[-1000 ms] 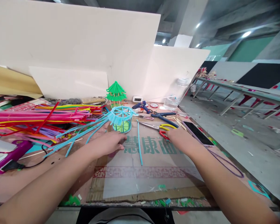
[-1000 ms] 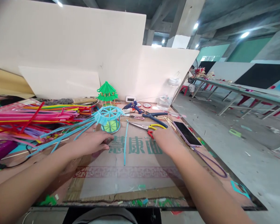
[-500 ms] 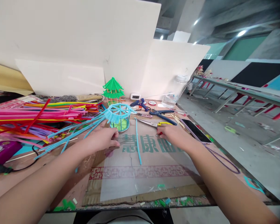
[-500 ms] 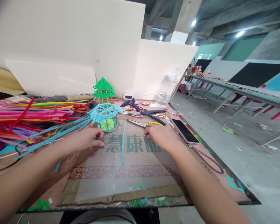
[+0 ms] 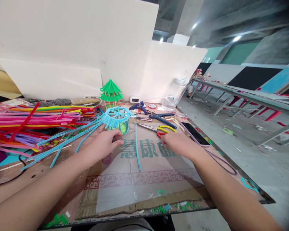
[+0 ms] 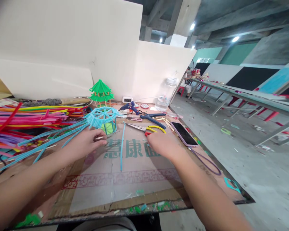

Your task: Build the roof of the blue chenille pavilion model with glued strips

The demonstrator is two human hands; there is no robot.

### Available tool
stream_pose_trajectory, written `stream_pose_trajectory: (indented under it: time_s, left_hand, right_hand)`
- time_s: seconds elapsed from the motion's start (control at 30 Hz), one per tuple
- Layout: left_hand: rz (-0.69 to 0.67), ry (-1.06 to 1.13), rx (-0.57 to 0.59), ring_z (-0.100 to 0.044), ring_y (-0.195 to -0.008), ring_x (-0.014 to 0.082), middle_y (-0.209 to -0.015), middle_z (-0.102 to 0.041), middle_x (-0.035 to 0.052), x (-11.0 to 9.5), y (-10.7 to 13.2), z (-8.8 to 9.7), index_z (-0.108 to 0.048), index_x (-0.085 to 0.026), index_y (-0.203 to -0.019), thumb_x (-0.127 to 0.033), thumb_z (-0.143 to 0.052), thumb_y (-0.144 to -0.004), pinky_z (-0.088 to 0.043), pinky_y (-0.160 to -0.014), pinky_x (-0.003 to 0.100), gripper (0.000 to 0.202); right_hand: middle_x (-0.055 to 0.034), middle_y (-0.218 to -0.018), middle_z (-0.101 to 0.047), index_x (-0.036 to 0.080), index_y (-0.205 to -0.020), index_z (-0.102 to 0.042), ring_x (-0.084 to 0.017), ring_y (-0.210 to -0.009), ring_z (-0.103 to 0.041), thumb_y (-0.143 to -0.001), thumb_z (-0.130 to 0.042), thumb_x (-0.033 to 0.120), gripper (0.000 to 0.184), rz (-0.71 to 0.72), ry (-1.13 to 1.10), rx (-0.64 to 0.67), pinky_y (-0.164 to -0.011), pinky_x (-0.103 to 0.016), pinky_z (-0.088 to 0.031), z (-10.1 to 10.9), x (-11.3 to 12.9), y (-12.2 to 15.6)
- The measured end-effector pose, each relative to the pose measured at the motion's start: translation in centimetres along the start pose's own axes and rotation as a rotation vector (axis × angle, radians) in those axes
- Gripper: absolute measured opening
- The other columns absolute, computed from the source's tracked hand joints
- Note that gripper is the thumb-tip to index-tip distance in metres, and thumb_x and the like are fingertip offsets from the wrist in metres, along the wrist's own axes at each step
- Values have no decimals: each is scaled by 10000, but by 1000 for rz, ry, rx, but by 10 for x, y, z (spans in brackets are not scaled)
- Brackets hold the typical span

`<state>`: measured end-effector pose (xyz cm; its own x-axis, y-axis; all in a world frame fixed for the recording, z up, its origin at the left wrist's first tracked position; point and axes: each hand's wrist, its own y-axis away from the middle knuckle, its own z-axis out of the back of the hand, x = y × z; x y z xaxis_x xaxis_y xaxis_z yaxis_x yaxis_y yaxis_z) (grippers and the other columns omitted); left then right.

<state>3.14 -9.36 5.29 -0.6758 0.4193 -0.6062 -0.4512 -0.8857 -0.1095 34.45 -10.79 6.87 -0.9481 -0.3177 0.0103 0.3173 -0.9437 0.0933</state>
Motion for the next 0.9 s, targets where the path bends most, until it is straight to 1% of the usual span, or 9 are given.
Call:
stream_pose_trajectory:
  time_s: [0.13,0.23,0.3,0.33,0.43,0.5,0.67,0.8,0.9]
  left_hand:
    - [18,111,64,-616,-683,185,-797,-678,3,-3,3,-9,-613,-216,-884,-406,-512,-819,-429,-594,277,225]
    - [49,141,75,-618,-648,184,-799,-689,2,-4,4,-12,-641,-220,-950,-410,-538,-813,-414,-543,269,256]
    - [47,149,65,-624,-661,189,-777,-693,3,-6,4,-14,-662,-215,-939,-391,-558,-807,-419,-552,269,244]
    - [28,156,58,-631,-688,193,-780,-699,6,-8,4,-15,-672,-208,-913,-374,-571,-801,-430,-579,271,224]
    - [-22,216,43,-644,-753,194,-833,-726,15,-13,5,-21,-692,-194,-866,-337,-606,-785,-455,-664,277,186]
    - [-29,269,40,-648,-763,193,-847,-736,22,-15,6,-25,-707,-188,-868,-334,-610,-788,-465,-680,279,192]
    - [-5,415,37,-658,-853,208,-972,-747,50,-19,7,-31,-729,-176,-975,-303,-611,-788,-496,-763,305,254]
    - [46,501,73,-646,-779,187,-904,-747,49,-25,9,-29,-734,-158,-990,-294,-612,-786,-493,-711,288,274]
    - [32,476,78,-620,-730,168,-833,-734,24,-28,10,-27,-740,-168,-964,-305,-594,-804,-469,-674,269,257]
  right_hand:
    - [-48,-776,-668,198,-800,-592,-168,-695,-585,-797,-527,202,65,69,-109,-97,-608,-258,-376,-6,12,-13]
    - [17,-666,-605,211,-975,-505,-141,-573,-549,-902,-416,296,143,42,-510,-256,-564,-246,-399,-10,22,-21]
    - [30,-628,-577,212,-960,-490,-143,-550,-545,-920,-417,354,164,24,-760,-375,-556,-250,-419,-12,34,-22]
    - [17,-650,-594,212,-927,-506,-149,-582,-564,-916,-443,367,167,23,-794,-430,-578,-256,-433,-12,41,-20]
    - [-47,-835,-685,209,-867,-586,-187,-800,-627,-912,-507,348,166,79,-630,-574,-743,-297,-458,-18,65,-13]
    - [-58,-920,-707,215,-890,-627,-205,-887,-630,-927,-507,339,177,160,-477,-591,-816,-320,-447,-23,76,-9]
    - [-59,-923,-719,223,-968,-660,-210,-886,-641,-956,-462,314,218,237,-338,-601,-820,-332,-461,-32,84,-10]
    - [-63,-911,-722,211,-972,-672,-212,-879,-641,-964,-445,300,244,268,-298,-625,-825,-340,-464,-29,84,-9]
    - [-64,-920,-723,206,-991,-676,-207,-879,-642,-965,-446,305,252,299,-296,-626,-816,-332,-465,-28,87,-7]
